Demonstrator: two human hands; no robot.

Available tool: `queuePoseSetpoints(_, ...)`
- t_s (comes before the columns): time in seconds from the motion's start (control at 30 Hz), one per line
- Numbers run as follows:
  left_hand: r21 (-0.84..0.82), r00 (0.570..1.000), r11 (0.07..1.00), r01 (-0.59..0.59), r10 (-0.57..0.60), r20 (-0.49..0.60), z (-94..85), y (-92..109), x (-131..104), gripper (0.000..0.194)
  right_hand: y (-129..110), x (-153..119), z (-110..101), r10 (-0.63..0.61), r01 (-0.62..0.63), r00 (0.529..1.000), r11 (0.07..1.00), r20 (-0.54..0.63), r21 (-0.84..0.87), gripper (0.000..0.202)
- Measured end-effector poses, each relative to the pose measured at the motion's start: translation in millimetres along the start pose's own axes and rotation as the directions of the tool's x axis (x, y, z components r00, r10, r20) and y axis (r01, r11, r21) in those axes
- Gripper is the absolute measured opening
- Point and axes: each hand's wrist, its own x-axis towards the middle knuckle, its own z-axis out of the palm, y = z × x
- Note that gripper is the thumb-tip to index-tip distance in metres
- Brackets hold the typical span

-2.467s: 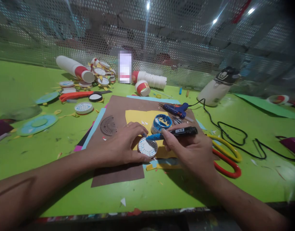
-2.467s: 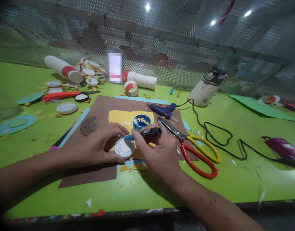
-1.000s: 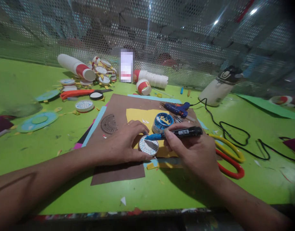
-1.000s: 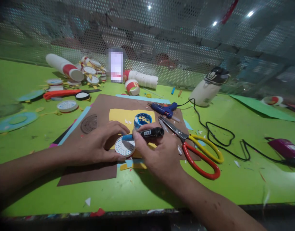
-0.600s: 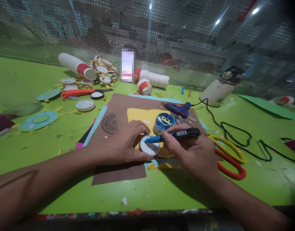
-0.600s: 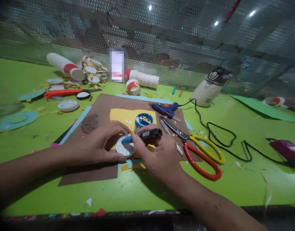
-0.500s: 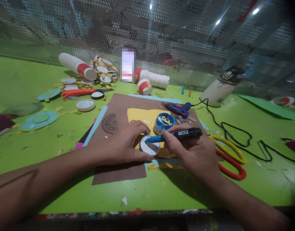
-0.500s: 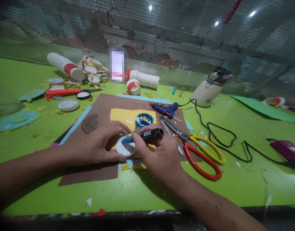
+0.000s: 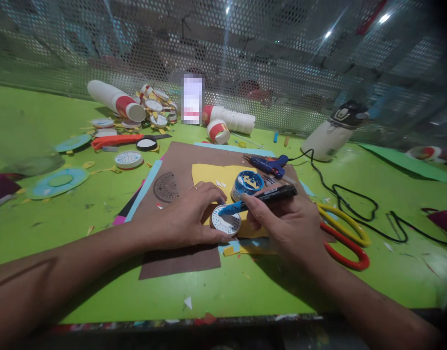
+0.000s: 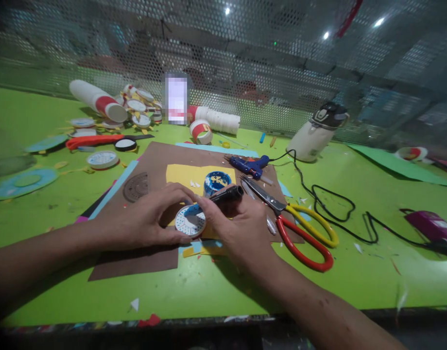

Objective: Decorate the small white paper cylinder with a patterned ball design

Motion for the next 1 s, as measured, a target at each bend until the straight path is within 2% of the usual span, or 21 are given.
queuePoseSetpoints(0.27, 0.014, 1.0, 1.0, 0.012, -0.012, 0.0, 0.1, 0.9, 0.1, 0.048, -0.6, 2.1, 1.9, 0.088, -0.089, 0.996, 0.994, 0.016, 0.07, 0.037)
queuePoseSetpoints(0.43, 0.019, 0.999, 0.999, 0.037, -0.037, 0.011, -1.2, 1.8, 1.0, 0.046, 6.5, 0.6, 3.8, 0.117, -0.109, 0.991, 0.988, -0.067, 0.112, 0.04)
queuePoseSetpoints(0.57, 0.016, 0.999, 0.999, 0.036, -0.036, 0.005, -1.8, 2.2, 1.0, 0.049, 3.2, 0.3, 0.6, 0.152, -0.14, 0.981, 0.984, -0.118, 0.11, 0.04)
queuePoseSetpoints(0.7, 0.018, 0.999, 0.999, 0.032, -0.032, 0.002, -1.0, 1.5, 0.7, 0.048, -3.2, 0.8, -3.4, 0.173, -0.167, 0.982, 0.983, -0.081, 0.079, 0.038)
queuePoseSetpoints(0.8, 0.017, 0.999, 0.999, 0.033, -0.033, 0.001, -0.2, 1.3, 0.9, 0.049, -3.8, 0.3, -3.5, 0.164, -0.162, 0.986, 0.985, -0.021, 0.065, 0.038)
queuePoseSetpoints(1.0, 0.015, 0.999, 0.999, 0.037, -0.038, 0.012, -0.8, 2.5, 1.3, 0.048, 4.5, -2.1, 1.6, 0.064, -0.058, 0.995, 0.994, -0.075, 0.088, 0.04)
